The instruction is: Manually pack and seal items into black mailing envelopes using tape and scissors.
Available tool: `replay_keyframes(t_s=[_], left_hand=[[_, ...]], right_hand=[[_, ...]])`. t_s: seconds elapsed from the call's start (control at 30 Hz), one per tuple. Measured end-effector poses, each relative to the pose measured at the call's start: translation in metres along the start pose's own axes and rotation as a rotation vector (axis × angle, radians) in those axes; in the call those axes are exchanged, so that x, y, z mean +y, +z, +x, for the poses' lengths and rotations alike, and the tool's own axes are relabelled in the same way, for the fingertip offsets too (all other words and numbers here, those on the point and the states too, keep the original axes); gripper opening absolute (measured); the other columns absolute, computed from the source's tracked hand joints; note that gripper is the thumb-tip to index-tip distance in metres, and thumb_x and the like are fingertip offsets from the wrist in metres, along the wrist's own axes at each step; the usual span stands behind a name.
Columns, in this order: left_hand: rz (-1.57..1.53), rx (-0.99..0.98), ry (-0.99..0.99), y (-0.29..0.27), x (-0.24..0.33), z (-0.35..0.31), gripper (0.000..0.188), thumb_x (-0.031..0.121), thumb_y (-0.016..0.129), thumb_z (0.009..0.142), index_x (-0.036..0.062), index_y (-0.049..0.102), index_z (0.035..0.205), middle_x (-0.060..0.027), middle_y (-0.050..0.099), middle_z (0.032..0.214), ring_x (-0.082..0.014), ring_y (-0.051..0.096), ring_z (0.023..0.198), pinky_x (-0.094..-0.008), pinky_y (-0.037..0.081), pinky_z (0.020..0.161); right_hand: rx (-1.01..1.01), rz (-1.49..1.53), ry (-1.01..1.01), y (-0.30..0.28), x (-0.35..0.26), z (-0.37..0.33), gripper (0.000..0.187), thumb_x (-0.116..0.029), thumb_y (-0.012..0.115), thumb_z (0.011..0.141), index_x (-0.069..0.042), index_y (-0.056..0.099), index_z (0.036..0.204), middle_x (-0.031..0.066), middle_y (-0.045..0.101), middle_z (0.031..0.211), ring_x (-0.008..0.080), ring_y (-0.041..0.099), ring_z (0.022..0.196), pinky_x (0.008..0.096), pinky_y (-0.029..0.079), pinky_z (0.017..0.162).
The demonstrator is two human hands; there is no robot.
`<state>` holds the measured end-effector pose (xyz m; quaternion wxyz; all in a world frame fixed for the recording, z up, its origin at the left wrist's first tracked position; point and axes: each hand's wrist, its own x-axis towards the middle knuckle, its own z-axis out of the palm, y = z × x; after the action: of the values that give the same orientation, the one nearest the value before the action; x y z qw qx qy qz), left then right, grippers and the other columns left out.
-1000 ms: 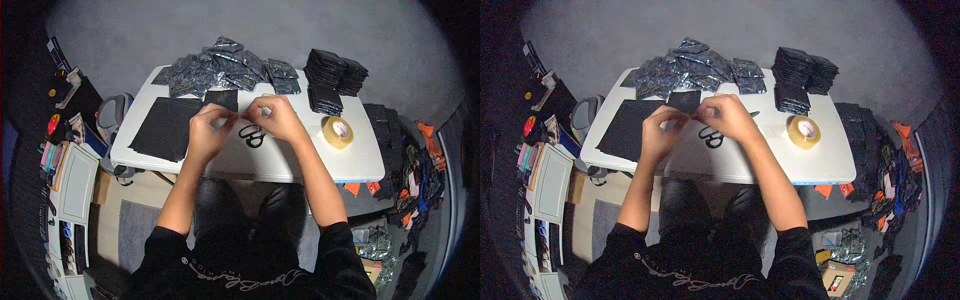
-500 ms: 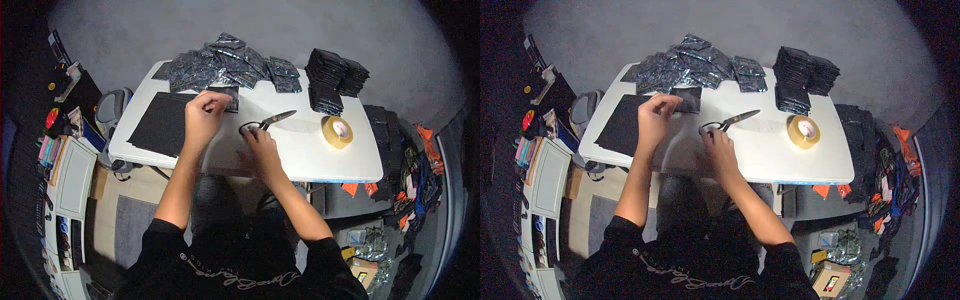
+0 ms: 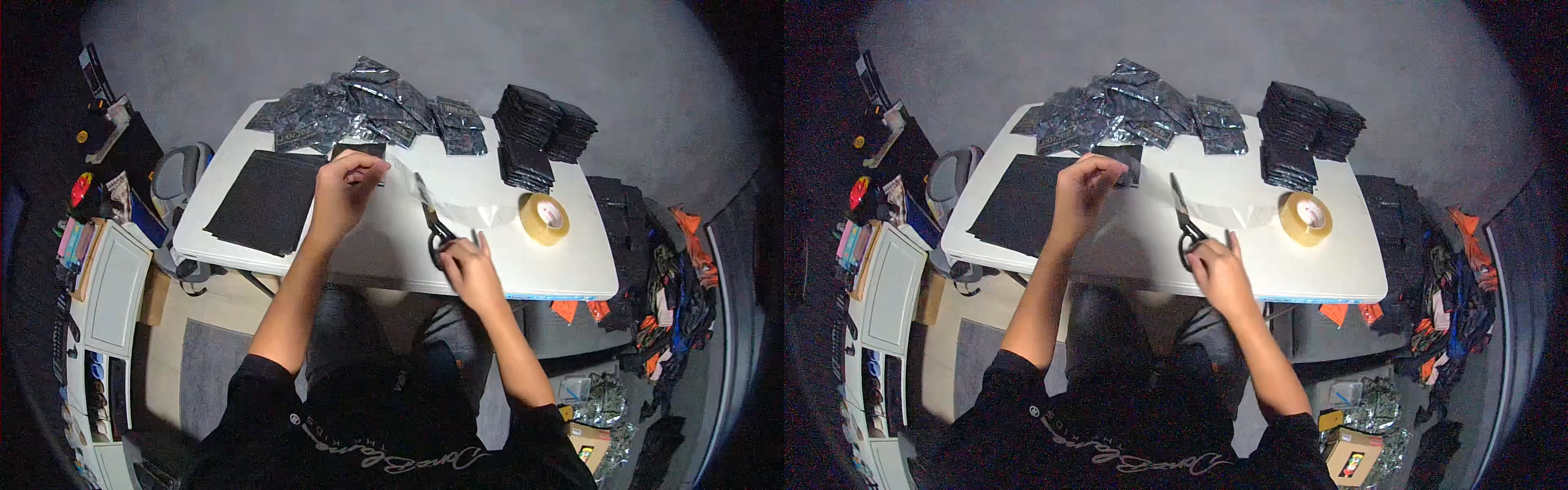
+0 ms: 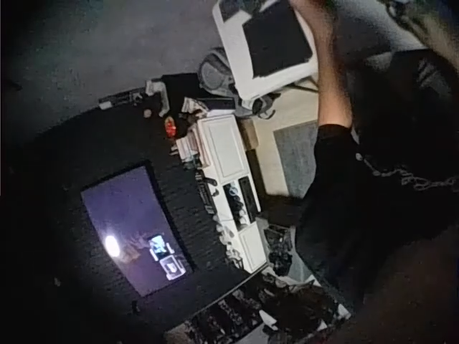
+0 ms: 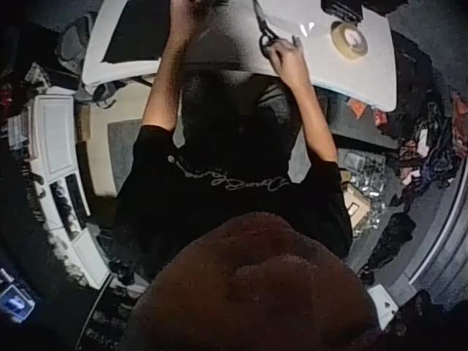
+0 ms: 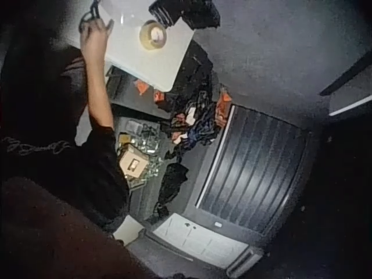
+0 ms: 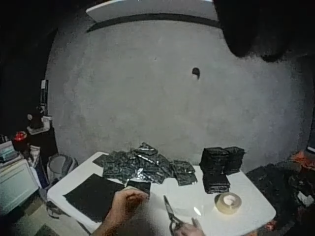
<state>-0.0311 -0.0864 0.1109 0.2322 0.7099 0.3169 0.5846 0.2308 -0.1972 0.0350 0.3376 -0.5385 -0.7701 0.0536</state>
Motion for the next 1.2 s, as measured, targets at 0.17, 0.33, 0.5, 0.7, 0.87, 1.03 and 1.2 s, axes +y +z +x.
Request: replay_keyframes(t_s=[0.17,0.33,0.5,0.7,0.87,1.03,1.2], left_hand=[[-0.056,-0.017,0.042,0.012,-0.008,0.0,0.009,0.004,0.075,0.096,-0.0001,0.076,0.104,-0.0058,0.068,0.095,-0.0101,0.065,0.08,-0.0232,0.053,0.075],[-0.378,0.093,-0.19,0.014,0.003,0.01,0.008,0.0,0.074,0.096,-0.0045,0.075,0.102,-0.0037,0.071,0.095,-0.0069,0.063,0.083,-0.0216,0.051,0.075],[-0.349,0.122,-0.084,0.001,0.017,0.022,0.006,0.001,0.073,0.097,-0.0034,0.076,0.101,-0.0035,0.073,0.096,-0.0063,0.064,0.085,-0.021,0.051,0.079],[-0.321,0.176,-0.182,-0.006,0.011,0.013,0.008,0.004,0.073,0.098,-0.0027,0.076,0.101,-0.0027,0.074,0.094,-0.0055,0.065,0.084,-0.0204,0.051,0.078],[-0.366,0.141,-0.231,0.002,-0.01,0.009,0.01,0.007,0.072,0.099,-0.0021,0.076,0.102,-0.0008,0.073,0.09,-0.0042,0.063,0.08,-0.0197,0.049,0.074],[-0.337,0.101,-0.264,0.0,-0.007,0.012,0.014,0.013,0.071,0.1,0.0004,0.078,0.1,-0.0001,0.071,0.088,-0.0069,0.062,0.079,-0.0236,0.05,0.075],[-0.376,0.113,-0.245,-0.005,-0.003,0.02,0.013,0.013,0.072,0.099,0.0006,0.078,0.1,0.0002,0.071,0.088,-0.0067,0.062,0.078,-0.0234,0.049,0.073]], right_hand=[[0.064,-0.097,0.116,-0.023,0.012,-0.005,0.018,-0.013,0.075,0.086,-0.004,0.069,0.1,0.0161,0.068,0.107,0.0389,0.065,0.103,0.0494,0.049,0.103],[0.008,-0.159,0.206,-0.019,0.007,0.003,0.033,-0.013,0.084,0.078,0.001,0.069,0.104,0.0194,0.072,0.098,0.0399,0.067,0.095,0.0467,0.055,0.089],[-0.126,-0.274,0.226,-0.021,0.011,0.024,0.035,-0.009,0.08,0.078,0.0,0.066,0.109,0.0229,0.073,0.097,0.0428,0.069,0.095,0.0499,0.056,0.088],[-0.205,-0.282,0.283,-0.017,0.006,0.043,0.039,0.001,0.068,0.081,0.002,0.059,0.118,0.0299,0.072,0.095,0.0489,0.071,0.091,0.0542,0.057,0.084],[-0.18,-0.292,0.251,-0.011,0.008,0.047,0.029,-0.001,0.068,0.081,0.005,0.061,0.109,0.0294,0.072,0.093,0.0487,0.071,0.089,0.0537,0.057,0.083],[-0.252,-0.359,0.184,-0.012,0.008,0.047,0.03,-0.009,0.072,0.082,0.004,0.065,0.108,0.0271,0.073,0.09,0.046,0.072,0.088,0.0518,0.058,0.084],[-0.4,-0.464,0.213,-0.018,0.005,0.05,0.022,-0.018,0.074,0.083,-0.004,0.073,0.1,0.023,0.074,0.087,0.0414,0.073,0.09,0.0497,0.058,0.085]])
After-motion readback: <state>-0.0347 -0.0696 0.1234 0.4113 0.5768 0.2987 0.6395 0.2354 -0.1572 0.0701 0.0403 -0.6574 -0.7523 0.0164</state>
